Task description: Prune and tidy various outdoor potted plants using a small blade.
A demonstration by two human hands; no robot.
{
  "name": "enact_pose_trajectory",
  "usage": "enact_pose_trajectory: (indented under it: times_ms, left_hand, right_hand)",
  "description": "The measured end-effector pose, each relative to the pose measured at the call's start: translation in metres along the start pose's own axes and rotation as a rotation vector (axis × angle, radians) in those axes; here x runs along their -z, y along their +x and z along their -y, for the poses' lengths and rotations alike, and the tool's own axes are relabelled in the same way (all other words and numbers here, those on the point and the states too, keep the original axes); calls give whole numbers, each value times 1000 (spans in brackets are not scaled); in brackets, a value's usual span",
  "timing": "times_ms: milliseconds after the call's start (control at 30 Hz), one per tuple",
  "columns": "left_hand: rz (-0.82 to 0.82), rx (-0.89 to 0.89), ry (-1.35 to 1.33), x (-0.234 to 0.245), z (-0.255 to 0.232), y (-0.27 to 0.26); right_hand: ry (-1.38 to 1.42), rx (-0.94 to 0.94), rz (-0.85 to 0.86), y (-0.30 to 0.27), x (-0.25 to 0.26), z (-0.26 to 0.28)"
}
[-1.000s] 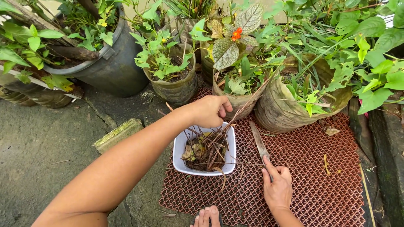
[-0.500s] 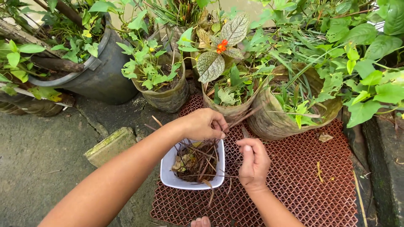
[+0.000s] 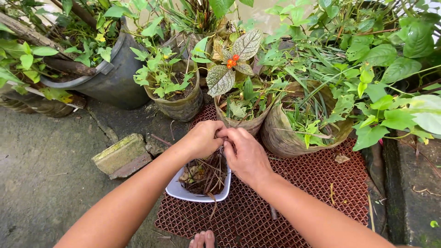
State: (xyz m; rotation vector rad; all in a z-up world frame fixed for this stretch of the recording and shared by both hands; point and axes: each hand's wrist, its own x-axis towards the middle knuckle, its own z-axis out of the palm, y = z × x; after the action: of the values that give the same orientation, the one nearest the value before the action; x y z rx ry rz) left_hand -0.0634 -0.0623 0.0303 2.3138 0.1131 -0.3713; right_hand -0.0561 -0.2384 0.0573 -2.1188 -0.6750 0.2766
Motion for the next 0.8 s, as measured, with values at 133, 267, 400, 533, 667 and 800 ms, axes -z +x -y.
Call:
enact_pose_trajectory:
  times_ms: [133, 267, 400, 533, 667, 800]
  left_hand:
    - [-63, 78, -133, 3, -8, -15]
    - [-188, 148, -149, 14, -21, -32]
    - [-272, 150, -237, 21, -42, -46]
    - [-325, 80, -251, 24, -59, -55]
    - [-242, 116, -236, 20, -72, -59]
    - [-296, 110, -128, 17, -76, -57]
  right_hand:
    - [100, -68, 81, -2, 12, 8]
    - [216, -291, 54, 4, -2, -16]
    - [259, -365, 211, 5, 3, -22]
    - [263, -282, 314, 2, 6, -13]
    - [225, -372, 377, -1, 10, 5]
    - [207, -355, 359, 7, -4, -18]
